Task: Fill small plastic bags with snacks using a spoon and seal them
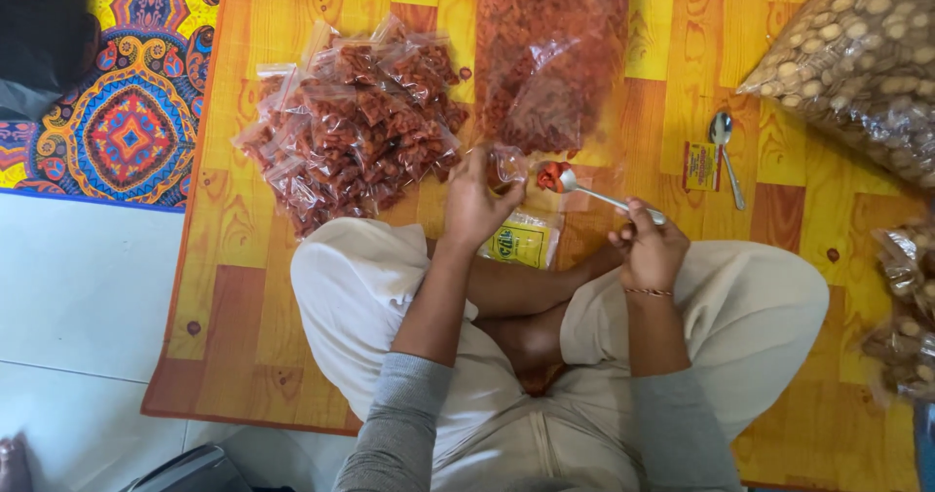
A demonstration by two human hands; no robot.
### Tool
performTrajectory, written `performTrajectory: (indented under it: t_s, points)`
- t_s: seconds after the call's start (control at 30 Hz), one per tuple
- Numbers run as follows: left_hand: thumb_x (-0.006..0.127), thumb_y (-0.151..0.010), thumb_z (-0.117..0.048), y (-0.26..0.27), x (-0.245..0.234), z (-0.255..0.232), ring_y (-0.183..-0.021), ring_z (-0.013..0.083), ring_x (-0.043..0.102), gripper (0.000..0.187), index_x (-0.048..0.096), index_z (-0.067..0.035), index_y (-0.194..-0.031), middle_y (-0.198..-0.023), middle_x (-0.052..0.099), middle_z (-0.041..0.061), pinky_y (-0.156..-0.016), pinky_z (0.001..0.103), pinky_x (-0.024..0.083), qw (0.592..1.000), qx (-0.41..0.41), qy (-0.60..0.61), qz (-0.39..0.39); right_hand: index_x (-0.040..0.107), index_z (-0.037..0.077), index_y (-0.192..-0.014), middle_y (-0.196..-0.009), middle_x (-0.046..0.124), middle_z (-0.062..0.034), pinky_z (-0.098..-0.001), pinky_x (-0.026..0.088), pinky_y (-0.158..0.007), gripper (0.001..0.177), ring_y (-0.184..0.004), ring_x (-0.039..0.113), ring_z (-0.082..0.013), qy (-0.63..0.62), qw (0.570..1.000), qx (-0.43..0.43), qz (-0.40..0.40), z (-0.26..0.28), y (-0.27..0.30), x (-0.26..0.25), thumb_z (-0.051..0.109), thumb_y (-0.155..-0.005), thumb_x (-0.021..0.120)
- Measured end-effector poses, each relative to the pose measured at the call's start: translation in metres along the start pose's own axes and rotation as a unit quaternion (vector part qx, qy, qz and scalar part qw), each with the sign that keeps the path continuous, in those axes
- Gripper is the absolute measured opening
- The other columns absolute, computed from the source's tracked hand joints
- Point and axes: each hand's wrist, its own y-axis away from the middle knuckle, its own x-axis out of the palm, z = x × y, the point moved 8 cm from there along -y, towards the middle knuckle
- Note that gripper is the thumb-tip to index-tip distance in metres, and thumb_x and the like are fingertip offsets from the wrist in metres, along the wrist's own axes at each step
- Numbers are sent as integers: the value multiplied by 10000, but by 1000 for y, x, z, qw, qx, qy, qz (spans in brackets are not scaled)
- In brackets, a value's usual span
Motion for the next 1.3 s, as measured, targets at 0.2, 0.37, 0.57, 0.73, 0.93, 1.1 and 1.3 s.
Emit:
performTrajectory:
  t_s: [0.2, 0.37, 0.57, 0.73, 0.93, 1.1, 1.3]
  points:
    - [840, -691, -364, 13, 29, 13, -932, 406, 712, 692, 530, -99, -1251, -935, 698, 196, -950, 498, 486, 994, 39, -68, 79, 749, 18, -1048, -874, 767, -142, -235, 659, -499, 133, -470, 532, -3, 11, 997, -71, 0, 45, 20, 9, 96, -939, 750]
    - [841, -677, -368, 13, 38, 10, -944, 399, 705, 648, 547, -89, -1182, -937, 701, 201, -974, 478, 469, 993, 60, -59, 87, 748, -12, -1067, -873, 757, -159, -254, 656, -504, 119, -500, 552, -7, 46, 988, -148, 23, 55, 30, 29, 32, -958, 731]
    - [850, -676, -325, 13, 32, 4, -970, 408, 703, 621, 556, -76, -1164, -969, 706, 210, -956, 492, 481, 996, 55, -9, 74, 766, -35, -1066, -896, 741, -213, -310, 627, -565, 111, -683, 663, -145, 176, 927, -322, 79, 101, 86, 62, -67, -976, 709]
    - [881, -633, -288, 9, 20, -16, -967, 394, 713, 661, 584, -84, -1188, -983, 719, 196, -958, 473, 503, 996, 75, 26, 29, 806, 34, -1079, -928, 747, -125, -385, 593, -710, 154, -811, 717, -260, 274, 819, -491, 111, 119, 129, 84, -36, -963, 733]
    - [891, -645, -261, 6, 9, -20, -959, 371, 710, 604, 616, -96, -1156, -978, 724, 163, -935, 468, 520, 995, 69, 72, -6, 821, 76, -1088, -973, 754, -55, -341, 490, -979, 165, -897, 731, -214, 314, 749, -575, 101, 127, 163, 98, 1, -949, 774]
    - [885, -658, -269, 2, 2, -21, -934, 426, 712, 595, 618, -59, -1147, -969, 727, 208, -903, 504, 540, 994, 33, 99, -27, 806, 1, -1082, -953, 732, -137, -384, 564, -748, 173, -806, 709, -289, 252, 750, -599, 121, 143, 172, 90, -69, -957, 709]
    - [896, -696, -250, -1, -12, -17, -958, 431, 719, 595, 623, -52, -1186, -1003, 736, 205, -898, 507, 556, 992, 5, 111, -63, 724, -107, -1162, -921, 639, -182, -257, 578, -554, 197, -740, 624, -186, 149, 841, -511, 97, 127, 114, 62, -144, -992, 631]
